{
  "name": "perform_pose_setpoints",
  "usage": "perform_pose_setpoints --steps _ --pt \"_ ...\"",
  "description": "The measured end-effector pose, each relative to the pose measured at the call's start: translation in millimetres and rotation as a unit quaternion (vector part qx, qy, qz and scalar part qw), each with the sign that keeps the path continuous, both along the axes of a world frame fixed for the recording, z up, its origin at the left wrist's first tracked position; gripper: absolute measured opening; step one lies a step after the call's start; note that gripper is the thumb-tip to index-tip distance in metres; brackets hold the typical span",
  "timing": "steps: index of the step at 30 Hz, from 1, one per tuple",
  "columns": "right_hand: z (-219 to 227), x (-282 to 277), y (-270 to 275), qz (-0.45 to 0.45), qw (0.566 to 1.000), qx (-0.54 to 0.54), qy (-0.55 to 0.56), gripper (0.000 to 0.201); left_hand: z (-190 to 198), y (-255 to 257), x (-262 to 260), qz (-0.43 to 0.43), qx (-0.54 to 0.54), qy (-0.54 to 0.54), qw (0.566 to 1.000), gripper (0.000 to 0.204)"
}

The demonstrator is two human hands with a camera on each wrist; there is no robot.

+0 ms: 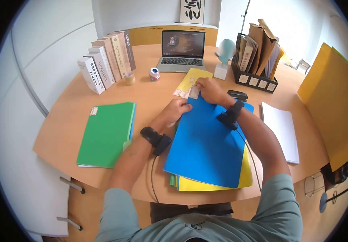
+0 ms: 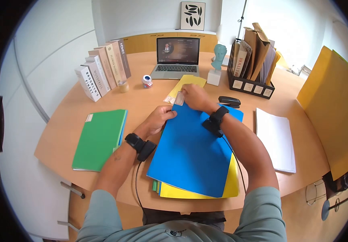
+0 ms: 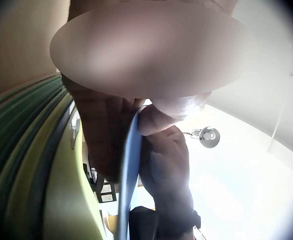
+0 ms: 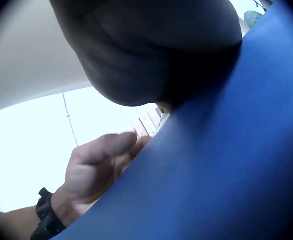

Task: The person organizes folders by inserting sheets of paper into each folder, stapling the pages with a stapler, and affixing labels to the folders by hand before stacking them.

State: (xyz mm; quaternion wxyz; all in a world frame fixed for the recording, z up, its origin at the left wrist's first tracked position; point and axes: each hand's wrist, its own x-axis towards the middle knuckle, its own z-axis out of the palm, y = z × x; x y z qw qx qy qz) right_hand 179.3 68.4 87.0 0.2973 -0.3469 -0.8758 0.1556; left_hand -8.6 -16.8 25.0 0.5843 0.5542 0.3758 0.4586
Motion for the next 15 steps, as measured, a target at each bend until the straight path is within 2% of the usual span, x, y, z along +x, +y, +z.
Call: perform_pose_setpoints --steps 1,2,5,7,8,11,13,14,15 --pt "6.4 6.4 -0.9 -0.002 1.0 -0.022 0.001 0.017 2.9 -2.2 3.5 -0.032 -0.004 -0.012 0.999 0.016" --pt "7.3 10.0 -5.3 0.037 0.999 -0.007 0.034 0.017 6.4 -4.1 5.1 -0.04 -0.004 0.007 0.999 0.016" --pt "19.1 19.9 -32.1 0.015 0.999 0.027 -0.017 0.021 19.1 -9.9 11.5 -0.053 0.007 0.077 0.996 0.017" --pt "26.0 22.4 -32.7 -0.053 0.996 0.045 -0.051 0.023 25.4 -12.4 18.5 -0.043 0.026 0.139 0.989 0.02" --pt "30.5 22.3 -32.3 -0.084 0.993 0.053 -0.068 0.025 28.6 -15.0 24.5 -0.016 0.037 0.146 0.988 0.02" --pt "46.6 27.9 -35.7 -0.113 0.992 0.049 -0.003 0.029 43.5 -26.3 28.6 0.061 0.075 0.195 0.976 0.021" --pt "50.6 35.0 -34.8 -0.06 0.995 -0.007 0.079 0.03 55.3 -33.0 15.7 0.097 0.113 0.262 0.954 0.022" --pt "55.6 37.5 -36.5 -0.057 0.995 -0.053 0.065 0.03 57.3 -34.4 2.6 0.121 0.126 0.273 0.946 0.022" --pt "57.5 40.8 -41.5 -0.026 0.987 -0.087 0.136 0.03 59.4 -37.1 -17.9 0.144 0.14 0.284 0.938 0.022"
